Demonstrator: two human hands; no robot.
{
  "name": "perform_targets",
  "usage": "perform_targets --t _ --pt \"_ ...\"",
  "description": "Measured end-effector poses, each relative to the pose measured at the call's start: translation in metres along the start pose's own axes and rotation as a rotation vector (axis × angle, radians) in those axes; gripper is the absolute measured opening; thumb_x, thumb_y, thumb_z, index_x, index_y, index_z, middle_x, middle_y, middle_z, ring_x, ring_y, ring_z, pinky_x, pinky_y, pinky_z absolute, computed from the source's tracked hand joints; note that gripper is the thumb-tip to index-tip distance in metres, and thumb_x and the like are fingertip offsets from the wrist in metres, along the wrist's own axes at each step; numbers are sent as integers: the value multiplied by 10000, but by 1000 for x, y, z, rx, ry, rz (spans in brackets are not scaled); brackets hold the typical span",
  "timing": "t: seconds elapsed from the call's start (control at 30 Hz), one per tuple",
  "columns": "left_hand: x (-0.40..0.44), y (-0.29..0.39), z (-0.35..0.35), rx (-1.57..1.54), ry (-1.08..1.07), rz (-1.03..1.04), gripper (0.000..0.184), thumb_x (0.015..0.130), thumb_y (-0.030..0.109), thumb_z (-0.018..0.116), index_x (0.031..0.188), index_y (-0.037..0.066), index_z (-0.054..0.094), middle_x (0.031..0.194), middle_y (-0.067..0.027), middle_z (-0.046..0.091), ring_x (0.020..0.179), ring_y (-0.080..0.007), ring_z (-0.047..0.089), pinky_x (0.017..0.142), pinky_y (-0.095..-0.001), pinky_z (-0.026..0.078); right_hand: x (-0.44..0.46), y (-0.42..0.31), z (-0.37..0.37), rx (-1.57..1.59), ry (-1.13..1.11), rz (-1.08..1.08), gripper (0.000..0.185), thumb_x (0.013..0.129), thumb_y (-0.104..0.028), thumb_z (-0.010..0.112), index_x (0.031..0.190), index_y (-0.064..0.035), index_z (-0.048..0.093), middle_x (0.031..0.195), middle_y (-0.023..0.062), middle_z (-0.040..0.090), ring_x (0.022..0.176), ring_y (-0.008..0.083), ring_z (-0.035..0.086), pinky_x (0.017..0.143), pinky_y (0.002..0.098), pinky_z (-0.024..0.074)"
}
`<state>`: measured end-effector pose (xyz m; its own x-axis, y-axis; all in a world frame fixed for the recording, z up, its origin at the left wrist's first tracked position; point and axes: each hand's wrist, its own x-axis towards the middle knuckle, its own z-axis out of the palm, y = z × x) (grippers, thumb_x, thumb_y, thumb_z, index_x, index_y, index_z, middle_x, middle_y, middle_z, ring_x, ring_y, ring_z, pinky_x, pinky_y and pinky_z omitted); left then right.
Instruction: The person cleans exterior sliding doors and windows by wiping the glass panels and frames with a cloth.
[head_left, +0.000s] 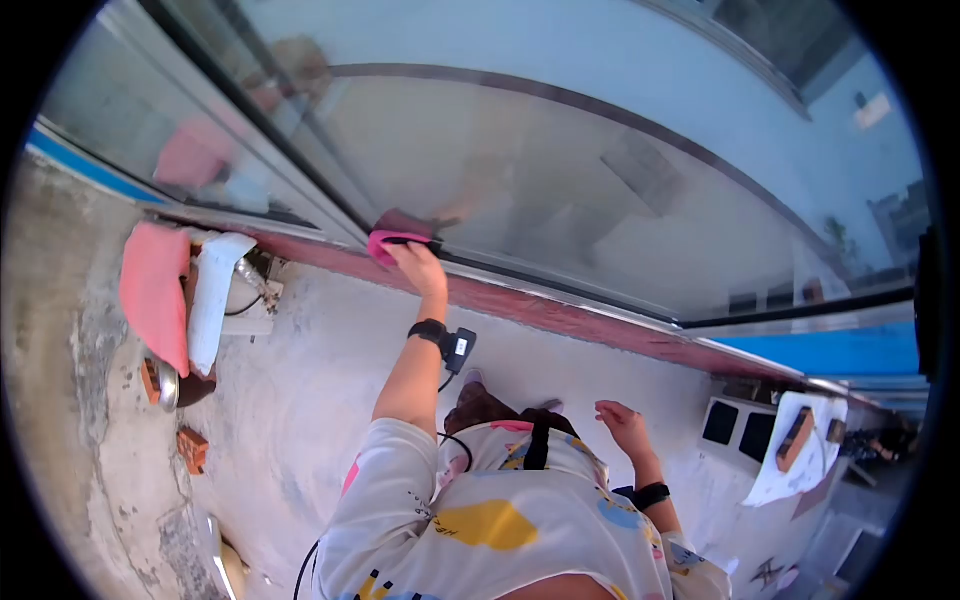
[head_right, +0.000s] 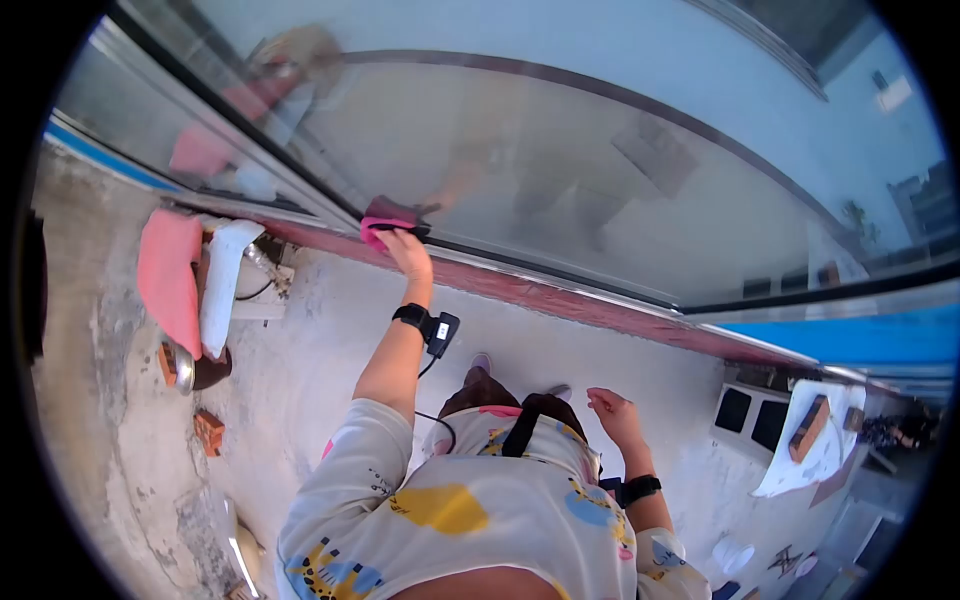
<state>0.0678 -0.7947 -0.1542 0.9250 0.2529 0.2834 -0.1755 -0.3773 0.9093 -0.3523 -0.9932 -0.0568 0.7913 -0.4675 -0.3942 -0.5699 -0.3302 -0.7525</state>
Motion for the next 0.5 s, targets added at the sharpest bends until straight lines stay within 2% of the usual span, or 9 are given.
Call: perform_targets --t 0.1,0.13,0.17,0.2,0.27,0.33,0.43,0.47,0.5 --pt "-24 -54 24 -22 74 -39 562 915 215 480 1320 -116 276 1304 -249 397 1208 -307 407 1038 -379 301 -15 41 -15 91 49 84 185 876 -147 598 1021 -59 672 880 91 701 786 168 691 711 278 533" --pt "-22 -73 34 -239 -206 -214 547 914 234 488 1311 -91 300 1269 -206 432 1181 -262 419 1023 -372 314 -28 52 -5 71 93 103 193 856 -163 610 1019 -88 680 890 98 698 759 198 680 705 304 531" --pt "-24 -75 27 -330 -244 -318 523 914 249 490 1301 -63 329 1244 -169 458 1155 -229 431 1009 -364 324 -34 63 -10 47 122 78 198 845 -180 619 1019 -114 687 898 104 692 746 234 665 703 324 527" --pt "-26 -76 18 -416 -273 -427 500 914 265 492 1291 -35 359 1219 -132 484 1129 -197 443 995 -356 333 -29 50 -4 1 68 69 193 866 -143 604 1033 -76 674 903 99 695 790 201 677 725 300 534" --pt "-106 29 64 -560 -122 -628 408 917 291 480 1242 44 463 1205 -75 512 1081 -188 480 986 -346 341 -46 65 -20 6 115 136 188 888 -106 589 1047 -38 662 908 94 698 834 168 689 748 276 541" --pt "-140 126 59 -536 -151 -764 389 920 297 474 1224 55 482 1197 -57 519 1073 -187 490 985 -343 342 -46 65 -31 -50 76 86 192 883 -111 594 1047 -39 662 897 93 698 835 171 690 751 280 540" --pt "-171 160 83 -674 -236 -946 301 934 330 466 1089 77 520 1014 -32 561 934 -142 540 881 -307 438 -49 72 -39 -49 104 81 191 880 -104 596 1046 -37 662 910 91 698 833 172 690 751 276 539" --pt "-202 187 106 -662 -149 -1091 288 942 322 438 1076 78 510 981 -35 541 887 -136 539 835 -327 471 -52 92 -46 -22 96 70 191 880 -104 596 1046 -37 662 910 91 698 833 172 690 751 276 539" --pt "-211 173 113 -697 -289 -1078 302 944 325 418 1099 79 501 1007 -41 542 883 -149 550 814 -365 489 -57 109 -52 63 152 94 196 868 -148 600 1034 -76 674 910 104 694 808 218 681 734 308 535"
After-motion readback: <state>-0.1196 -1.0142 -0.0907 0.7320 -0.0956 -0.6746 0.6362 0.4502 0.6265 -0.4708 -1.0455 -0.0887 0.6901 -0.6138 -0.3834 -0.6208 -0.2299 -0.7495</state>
